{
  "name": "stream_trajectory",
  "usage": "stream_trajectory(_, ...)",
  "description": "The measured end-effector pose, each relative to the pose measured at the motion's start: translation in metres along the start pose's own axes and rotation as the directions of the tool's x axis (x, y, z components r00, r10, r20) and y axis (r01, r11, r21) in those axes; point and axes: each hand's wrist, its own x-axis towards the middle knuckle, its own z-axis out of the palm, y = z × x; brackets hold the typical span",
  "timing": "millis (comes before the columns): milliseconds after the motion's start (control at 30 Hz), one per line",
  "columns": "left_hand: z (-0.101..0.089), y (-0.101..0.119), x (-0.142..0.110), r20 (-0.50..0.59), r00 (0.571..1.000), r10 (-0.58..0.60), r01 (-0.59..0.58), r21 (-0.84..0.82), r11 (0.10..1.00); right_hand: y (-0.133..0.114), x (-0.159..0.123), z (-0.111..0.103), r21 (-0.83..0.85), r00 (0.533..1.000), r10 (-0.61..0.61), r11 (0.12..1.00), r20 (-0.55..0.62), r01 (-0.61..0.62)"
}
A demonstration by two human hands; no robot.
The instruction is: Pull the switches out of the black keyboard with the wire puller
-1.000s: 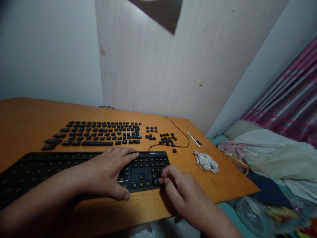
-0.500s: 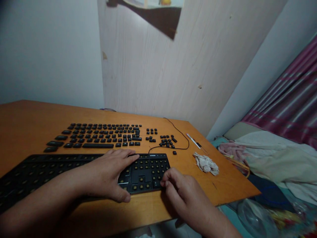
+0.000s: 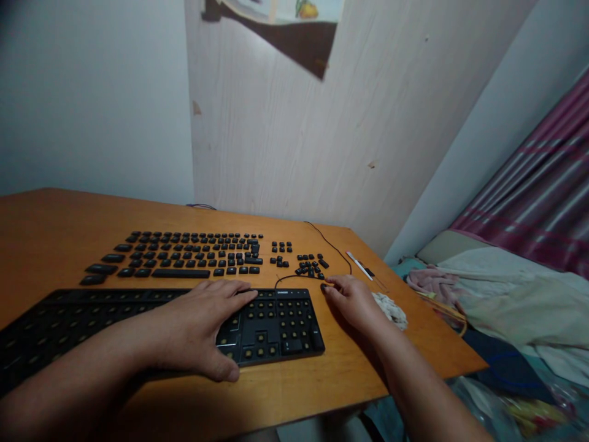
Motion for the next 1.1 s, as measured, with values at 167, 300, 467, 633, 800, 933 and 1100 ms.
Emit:
stream_trajectory(167,0.001,-0.002,0.000,0.001,1.000,0.005,-0.005,0.001,1.000,-0.003,0.008,0.002,-0.075,0.997,-0.040,0.996,0.070,0.045)
stream_trajectory(300,0.002,-0.003,0.001,0.002,1.000,0.007,-0.007,-0.007,1.000,0.002,0.009,0.006,-0.083,0.996,-0.050,0.995,0.071,0.056)
stream_trajectory(467,0.002,-0.002,0.001,0.003,1.000,0.001,-0.001,0.001,1.000,0.000,0.000,0.008,0.025,0.997,-0.063,0.998,0.043,0.062)
stream_trajectory(633,0.003,-0.002,0.001,-0.008,1.000,0.015,-0.014,0.011,1.000,-0.024,-0.028,-0.004,0.317,0.999,-0.032,0.948,0.026,0.022)
stream_trajectory(800,0.002,-0.002,0.002,-0.006,1.000,0.018,-0.018,0.016,1.000,-0.051,-0.055,-0.024,0.332,0.972,-0.182,0.935,0.150,0.124)
stream_trajectory(933,0.005,-0.004,0.003,-0.001,1.000,0.010,-0.010,0.026,1.000,-0.062,-0.069,-0.026,0.290,0.949,-0.239,0.941,0.204,0.175)
stream_trajectory(1100,0.004,-0.003,0.003,0.006,1.000,0.009,-0.010,0.024,1.000,-0.066,-0.074,-0.020,0.224,0.939,-0.216,0.962,0.267,0.157)
